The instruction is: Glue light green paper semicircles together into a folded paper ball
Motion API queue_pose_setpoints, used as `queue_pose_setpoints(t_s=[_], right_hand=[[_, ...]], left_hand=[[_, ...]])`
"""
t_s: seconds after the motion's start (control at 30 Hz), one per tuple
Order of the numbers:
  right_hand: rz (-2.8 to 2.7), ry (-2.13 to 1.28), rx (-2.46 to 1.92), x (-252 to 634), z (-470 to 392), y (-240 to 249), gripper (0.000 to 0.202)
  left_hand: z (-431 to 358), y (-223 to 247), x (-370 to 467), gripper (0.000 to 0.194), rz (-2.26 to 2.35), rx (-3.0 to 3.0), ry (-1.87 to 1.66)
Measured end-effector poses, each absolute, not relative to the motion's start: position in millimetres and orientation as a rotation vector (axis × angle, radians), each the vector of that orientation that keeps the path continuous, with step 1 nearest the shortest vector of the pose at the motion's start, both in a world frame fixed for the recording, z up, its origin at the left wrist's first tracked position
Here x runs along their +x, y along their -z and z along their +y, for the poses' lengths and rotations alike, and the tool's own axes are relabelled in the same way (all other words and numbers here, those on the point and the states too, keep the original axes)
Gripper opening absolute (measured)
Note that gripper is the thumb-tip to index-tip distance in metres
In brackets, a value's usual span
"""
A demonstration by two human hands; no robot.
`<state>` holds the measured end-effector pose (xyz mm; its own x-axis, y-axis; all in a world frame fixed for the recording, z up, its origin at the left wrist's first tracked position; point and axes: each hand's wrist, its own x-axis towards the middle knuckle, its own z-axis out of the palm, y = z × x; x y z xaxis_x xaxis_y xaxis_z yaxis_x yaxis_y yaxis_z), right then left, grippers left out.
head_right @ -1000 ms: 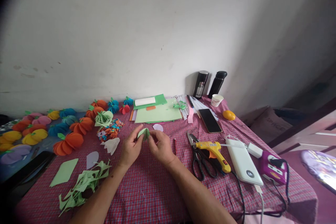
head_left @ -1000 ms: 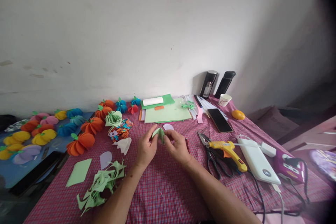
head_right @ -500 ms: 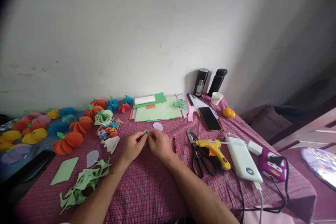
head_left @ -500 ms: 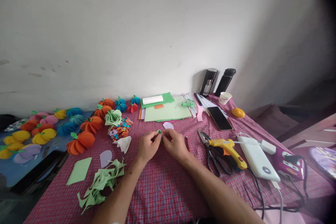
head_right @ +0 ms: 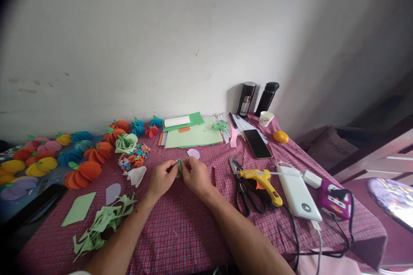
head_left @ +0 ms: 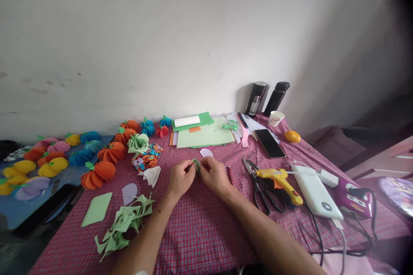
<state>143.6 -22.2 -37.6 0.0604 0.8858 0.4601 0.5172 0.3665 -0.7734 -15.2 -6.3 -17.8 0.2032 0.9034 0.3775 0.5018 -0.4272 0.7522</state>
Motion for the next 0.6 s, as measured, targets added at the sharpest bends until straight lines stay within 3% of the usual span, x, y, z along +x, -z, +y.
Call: queue_pose_setpoints(t_s=[0.43,0.6], right_hand=[[-1.636,-0.378,-1.332,147.5,-22.2,33.7,0.011],[-1.800,-0.256,-1.317,149.7,-25.4,29.0,0.023]], left_hand=[[-4.8,18.9,-17.3,0.022,1.480,2.067,-1.074],[-5.4,19.5,-17.8,0.019,1.499,2.105,-1.044]])
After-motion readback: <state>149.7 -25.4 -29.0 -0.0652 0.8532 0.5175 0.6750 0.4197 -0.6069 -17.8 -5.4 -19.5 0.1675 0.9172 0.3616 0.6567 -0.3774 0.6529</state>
